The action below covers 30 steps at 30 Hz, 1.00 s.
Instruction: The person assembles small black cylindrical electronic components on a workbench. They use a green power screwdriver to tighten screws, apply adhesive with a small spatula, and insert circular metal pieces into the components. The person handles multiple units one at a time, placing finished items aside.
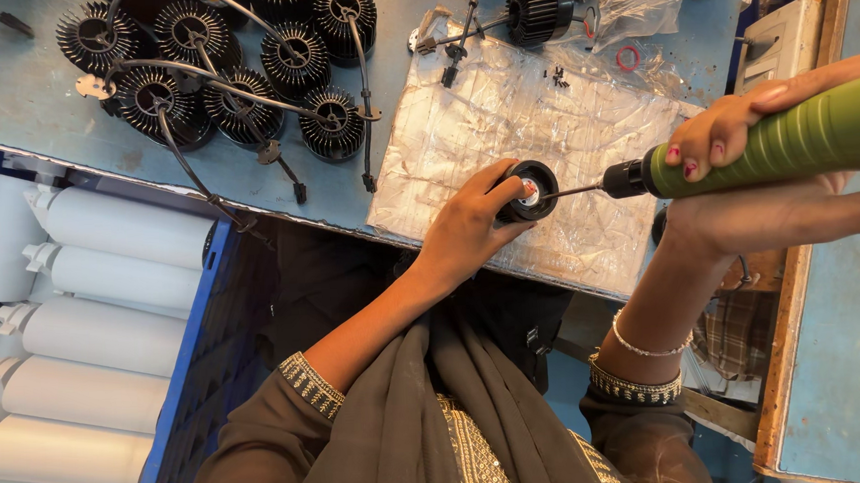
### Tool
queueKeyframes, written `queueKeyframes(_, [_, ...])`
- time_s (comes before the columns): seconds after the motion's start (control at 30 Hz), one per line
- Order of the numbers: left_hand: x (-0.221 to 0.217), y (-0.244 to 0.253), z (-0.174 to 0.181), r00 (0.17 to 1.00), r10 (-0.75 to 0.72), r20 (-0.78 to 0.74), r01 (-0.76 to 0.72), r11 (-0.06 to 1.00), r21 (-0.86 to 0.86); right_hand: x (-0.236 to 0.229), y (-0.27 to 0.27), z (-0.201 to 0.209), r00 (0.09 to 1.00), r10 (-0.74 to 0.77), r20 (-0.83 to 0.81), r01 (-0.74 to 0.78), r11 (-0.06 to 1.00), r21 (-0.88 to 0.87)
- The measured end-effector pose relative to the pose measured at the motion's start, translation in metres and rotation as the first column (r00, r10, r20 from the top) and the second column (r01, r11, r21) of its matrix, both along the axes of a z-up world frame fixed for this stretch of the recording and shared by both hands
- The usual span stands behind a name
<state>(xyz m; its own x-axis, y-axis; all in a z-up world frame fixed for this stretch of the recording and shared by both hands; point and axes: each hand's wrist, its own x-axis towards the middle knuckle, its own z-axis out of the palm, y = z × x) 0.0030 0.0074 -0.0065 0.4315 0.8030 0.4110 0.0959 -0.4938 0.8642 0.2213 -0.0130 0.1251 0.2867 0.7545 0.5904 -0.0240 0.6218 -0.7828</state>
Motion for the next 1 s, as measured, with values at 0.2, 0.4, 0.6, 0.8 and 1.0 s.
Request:
queueKeyframes(0.2, [0.000,0.000,0.000,1.000,0.004,0.007,-0.004,1.000,0.010,-0.006,-0.001,-0.002,0.999,-0.035,-0.038,0.035,0.999,0.003])
queueKeyframes(0.4, [-0.001,-0.002,0.004,1.000,0.028,-0.001,-0.028,0.999,0.032,-0.041,-0.002,-0.002,0.966,-0.255,-0.053,0.257,0.965,0.044])
queueKeyframes(0.6, [-0.001,-0.002,0.007,1.000,0.029,0.009,-0.029,0.999,-0.014,-0.070,0.003,0.003,0.867,-0.493,0.069,0.481,0.866,0.137])
queueKeyframes(0.8, [0.000,0.003,0.001,1.000,0.000,-0.008,0.000,0.998,-0.057,-0.073,0.005,0.000,0.882,-0.458,-0.111,0.469,0.877,0.110])
queueKeyframes(1.0, [0.004,0.002,-0.002,1.000,0.019,-0.005,-0.019,0.999,-0.045,-0.065,0.011,0.002,0.837,-0.544,-0.053,0.547,0.833,0.081])
